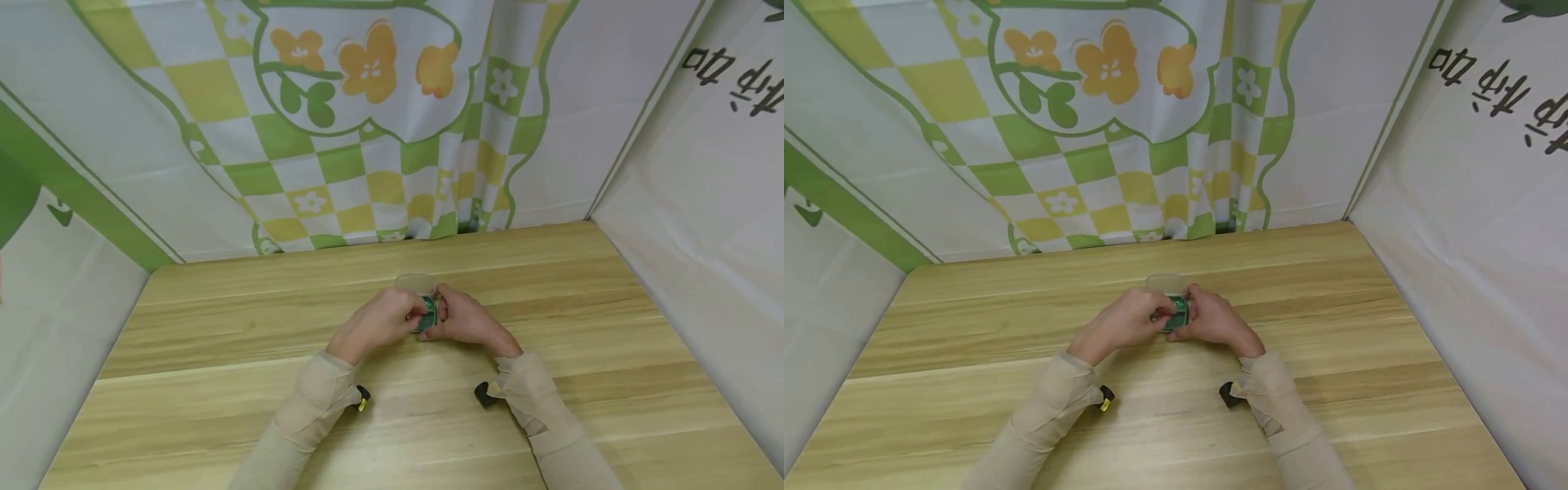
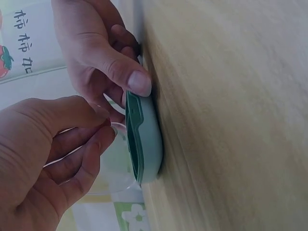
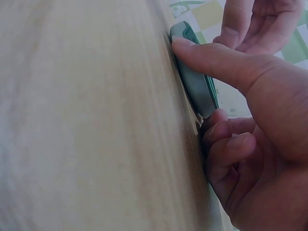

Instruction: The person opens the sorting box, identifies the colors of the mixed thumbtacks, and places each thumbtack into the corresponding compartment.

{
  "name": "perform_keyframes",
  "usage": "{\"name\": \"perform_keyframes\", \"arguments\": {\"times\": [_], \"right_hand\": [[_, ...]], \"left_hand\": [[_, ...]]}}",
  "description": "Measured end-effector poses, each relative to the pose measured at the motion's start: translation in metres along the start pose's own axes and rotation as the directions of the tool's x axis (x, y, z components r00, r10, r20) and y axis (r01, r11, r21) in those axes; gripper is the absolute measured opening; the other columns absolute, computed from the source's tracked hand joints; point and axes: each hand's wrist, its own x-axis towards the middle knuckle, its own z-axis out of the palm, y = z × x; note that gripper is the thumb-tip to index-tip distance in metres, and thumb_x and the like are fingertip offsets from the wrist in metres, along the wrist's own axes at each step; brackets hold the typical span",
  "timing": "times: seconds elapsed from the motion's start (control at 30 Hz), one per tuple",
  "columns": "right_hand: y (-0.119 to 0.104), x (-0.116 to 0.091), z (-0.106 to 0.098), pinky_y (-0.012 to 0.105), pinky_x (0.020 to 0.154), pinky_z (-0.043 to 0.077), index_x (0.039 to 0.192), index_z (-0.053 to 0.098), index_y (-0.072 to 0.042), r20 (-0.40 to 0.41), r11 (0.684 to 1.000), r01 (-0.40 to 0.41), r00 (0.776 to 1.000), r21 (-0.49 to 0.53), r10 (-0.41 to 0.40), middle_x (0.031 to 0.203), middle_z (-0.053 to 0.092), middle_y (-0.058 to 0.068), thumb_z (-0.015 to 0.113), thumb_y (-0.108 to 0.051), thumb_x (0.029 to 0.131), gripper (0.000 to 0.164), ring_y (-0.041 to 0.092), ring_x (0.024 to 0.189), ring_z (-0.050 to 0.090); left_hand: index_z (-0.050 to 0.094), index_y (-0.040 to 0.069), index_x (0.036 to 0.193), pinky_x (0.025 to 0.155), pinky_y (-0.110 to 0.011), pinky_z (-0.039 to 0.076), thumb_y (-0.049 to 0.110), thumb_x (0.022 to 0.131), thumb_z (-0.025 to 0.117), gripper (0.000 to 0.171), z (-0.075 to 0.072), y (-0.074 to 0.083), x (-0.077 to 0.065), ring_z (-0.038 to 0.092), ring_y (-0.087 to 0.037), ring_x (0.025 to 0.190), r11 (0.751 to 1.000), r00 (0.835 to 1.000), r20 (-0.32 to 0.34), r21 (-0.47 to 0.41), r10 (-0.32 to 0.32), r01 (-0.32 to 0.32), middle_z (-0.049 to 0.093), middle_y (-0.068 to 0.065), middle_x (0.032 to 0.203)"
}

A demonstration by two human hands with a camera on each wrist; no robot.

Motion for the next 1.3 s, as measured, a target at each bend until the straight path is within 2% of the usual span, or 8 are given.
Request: {"name": "perform_keyframes", "arguments": {"times": [0.33, 0.53, 0.63, 0.87, 1.03, 1.3], "right_hand": [[0.002, 0.001, 0.000, 0.027, 0.061, 0.040, 0.117, 0.056, -0.014, 0.002, 1.000, -0.003, 1.000, 0.008, 0.003, 0.079, 0.056, 0.000, 0.095, -0.034, 0.077, 0.059, 0.014, 0.066, 0.049], [0.001, -0.001, 0.000, 0.028, 0.062, 0.041, 0.119, 0.055, -0.013, 0.008, 1.000, 0.010, 1.000, -0.005, -0.010, 0.081, 0.057, 0.002, 0.093, -0.037, 0.078, 0.061, 0.015, 0.066, 0.050], [0.001, -0.001, 0.000, 0.028, 0.063, 0.041, 0.120, 0.056, -0.013, 0.008, 1.000, 0.011, 1.000, -0.011, -0.011, 0.081, 0.058, 0.002, 0.093, -0.039, 0.078, 0.062, 0.015, 0.067, 0.050], [0.001, 0.000, -0.001, 0.028, 0.062, 0.043, 0.119, 0.056, -0.013, -0.002, 1.000, 0.018, 1.000, -0.012, -0.018, 0.082, 0.058, 0.002, 0.093, -0.038, 0.078, 0.060, 0.015, 0.068, 0.053], [0.000, 0.000, -0.001, 0.028, 0.062, 0.043, 0.120, 0.057, -0.012, 0.004, 1.000, 0.010, 1.000, -0.005, -0.010, 0.081, 0.058, 0.002, 0.094, -0.037, 0.077, 0.062, 0.015, 0.068, 0.052], [-0.001, 0.000, -0.001, 0.028, 0.061, 0.041, 0.122, 0.057, -0.010, 0.012, 1.000, 0.006, 1.000, 0.008, -0.006, 0.080, 0.057, 0.001, 0.094, -0.033, 0.078, 0.063, 0.015, 0.066, 0.050]], "left_hand": [[0.073, 0.009, 0.081, 0.059, -0.017, 0.038, -0.001, 0.092, 0.070, 0.016, 0.002, 0.000, 0.001, 0.047, -0.004, 0.066, 1.000, 1.000, -0.009, -0.014, 0.009, -0.009, 0.062, 0.006, 0.072], [0.071, 0.010, 0.081, 0.059, -0.017, 0.035, -0.002, 0.090, 0.072, 0.015, 0.006, 0.001, 0.003, 0.044, -0.005, 0.066, 0.999, 0.999, -0.010, -0.014, 0.043, -0.043, 0.058, 0.003, 0.071], [0.073, 0.008, 0.084, 0.059, -0.016, 0.036, -0.005, 0.088, 0.072, 0.014, 0.008, 0.002, 0.003, 0.045, -0.005, 0.067, 0.998, 0.998, -0.010, -0.020, 0.056, -0.056, 0.062, -0.001, 0.073], [0.077, 0.006, 0.093, 0.063, -0.019, 0.044, -0.003, 0.090, 0.071, 0.011, 0.005, 0.003, 0.002, 0.052, -0.007, 0.072, 0.999, 0.999, -0.006, -0.016, 0.039, -0.039, 0.072, -0.003, 0.084], [0.079, 0.005, 0.098, 0.072, -0.023, 0.055, -0.001, 0.091, 0.073, 0.012, 0.003, 0.003, -0.002, 0.064, -0.009, 0.081, 1.000, 1.000, -0.009, -0.002, 0.020, -0.020, 0.078, -0.004, 0.093], [0.079, 0.005, 0.100, 0.074, -0.024, 0.056, -0.001, 0.092, 0.073, 0.011, 0.001, 0.004, -0.010, 0.067, -0.014, 0.085, 1.000, 1.000, -0.023, -0.002, 0.003, -0.003, 0.079, -0.006, 0.096]]}}
